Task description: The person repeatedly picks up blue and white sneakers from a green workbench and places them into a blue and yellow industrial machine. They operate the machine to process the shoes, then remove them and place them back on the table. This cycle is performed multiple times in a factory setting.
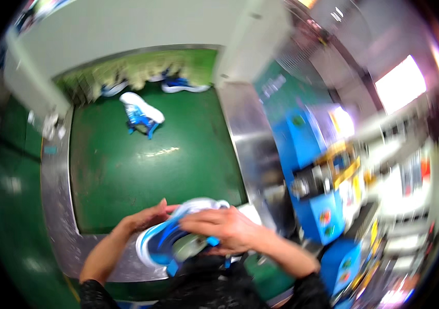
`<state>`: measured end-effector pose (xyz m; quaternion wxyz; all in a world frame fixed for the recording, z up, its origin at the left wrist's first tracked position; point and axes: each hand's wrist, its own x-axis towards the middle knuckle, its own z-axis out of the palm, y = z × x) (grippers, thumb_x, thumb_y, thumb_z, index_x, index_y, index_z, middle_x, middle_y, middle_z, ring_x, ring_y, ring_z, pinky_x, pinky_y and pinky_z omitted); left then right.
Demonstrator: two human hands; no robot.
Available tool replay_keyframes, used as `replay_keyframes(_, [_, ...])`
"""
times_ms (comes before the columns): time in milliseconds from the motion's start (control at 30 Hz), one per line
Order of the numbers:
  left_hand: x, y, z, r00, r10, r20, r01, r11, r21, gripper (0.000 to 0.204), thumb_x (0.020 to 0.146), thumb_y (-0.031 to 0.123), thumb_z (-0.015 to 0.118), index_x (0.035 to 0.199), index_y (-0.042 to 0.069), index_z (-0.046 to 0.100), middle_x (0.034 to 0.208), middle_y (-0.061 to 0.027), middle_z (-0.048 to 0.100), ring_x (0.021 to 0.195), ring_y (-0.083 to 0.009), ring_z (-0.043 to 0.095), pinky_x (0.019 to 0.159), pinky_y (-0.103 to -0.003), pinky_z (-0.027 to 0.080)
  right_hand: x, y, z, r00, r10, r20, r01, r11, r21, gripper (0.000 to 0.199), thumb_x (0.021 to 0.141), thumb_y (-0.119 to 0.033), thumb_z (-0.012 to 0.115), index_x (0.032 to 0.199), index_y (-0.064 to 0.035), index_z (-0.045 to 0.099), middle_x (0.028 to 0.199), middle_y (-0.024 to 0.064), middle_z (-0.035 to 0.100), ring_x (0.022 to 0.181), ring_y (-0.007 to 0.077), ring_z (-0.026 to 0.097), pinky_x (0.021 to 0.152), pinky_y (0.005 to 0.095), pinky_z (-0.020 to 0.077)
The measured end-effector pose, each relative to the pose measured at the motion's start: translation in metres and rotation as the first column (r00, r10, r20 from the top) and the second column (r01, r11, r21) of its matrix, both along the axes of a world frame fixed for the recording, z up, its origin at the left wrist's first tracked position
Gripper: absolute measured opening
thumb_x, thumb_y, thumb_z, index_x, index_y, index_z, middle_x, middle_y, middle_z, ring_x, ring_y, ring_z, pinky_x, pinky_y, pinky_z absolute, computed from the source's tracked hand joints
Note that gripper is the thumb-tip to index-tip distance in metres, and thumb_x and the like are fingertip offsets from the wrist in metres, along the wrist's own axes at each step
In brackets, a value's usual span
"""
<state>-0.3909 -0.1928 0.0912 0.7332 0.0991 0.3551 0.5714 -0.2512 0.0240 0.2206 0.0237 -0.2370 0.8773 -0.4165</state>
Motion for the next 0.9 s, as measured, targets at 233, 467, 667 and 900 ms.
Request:
replay_keyframes(233, [0.143,0.014,0.082,0.876,0.472,-0.097,-0.362,0.778,0.514,0.094,0.065,0.032,0.073,0.144,0.000,0.033,0.135,-0.0181,0.052,0.113,-0.0277,0.061,0.098,-0.045,0.050,0.206,-0.058,-0.053,0.793,-0.524,0.310,0.558,0.423,-0.714,0.080,0.084,-0.021,0.075,0.145,-0.0004,0.028,0.146,0.0176,0.036,0.130,0.0292,0.044,0.107,0.0402,0.0373])
replay_keyframes(467, [0.320,0.141,0.025,0.803,0.572,-0.168,-0.502,0.801,0.327,0.080,0.080,0.019,0.070,0.147,0.001,0.029,0.143,-0.0138,0.045,0.128,-0.0253,0.047,0.109,-0.037,0.036,0.340,0.007,-0.064,0.593,-0.645,0.481,0.739,0.200,-0.643,0.072,0.085,-0.023,0.075,0.140,0.0015,0.036,0.126,0.0132,0.053,0.116,0.0197,0.051,0.101,0.0329,0.0406])
replay_keyframes(667, [0.297,0.313,0.056,0.660,0.495,-0.565,-0.247,0.853,0.459,0.063,0.095,0.011,0.059,0.146,-0.002,0.023,0.149,-0.0209,0.035,0.139,-0.0284,0.035,0.113,-0.038,0.030,0.403,0.057,-0.059,0.210,-0.767,0.607,0.775,-0.248,-0.581,0.058,0.088,-0.014,0.068,0.137,0.0016,0.042,0.122,0.0081,0.057,0.106,0.0150,0.055,0.094,0.0278,0.0451])
replay_keyframes(900, [0.228,0.655,-0.030,-0.167,0.291,-0.942,0.356,0.909,0.217,0.084,0.087,0.037,0.063,0.145,-0.009,0.022,0.125,-0.0371,0.051,0.115,-0.0450,0.054,0.099,-0.043,0.044,0.362,0.099,-0.002,0.040,-0.698,0.715,0.857,-0.344,-0.383,0.070,0.076,-0.022,0.077,0.135,0.0004,0.048,0.088,0.0035,0.056,0.082,0.0163,0.051,0.074,0.0326,0.0450])
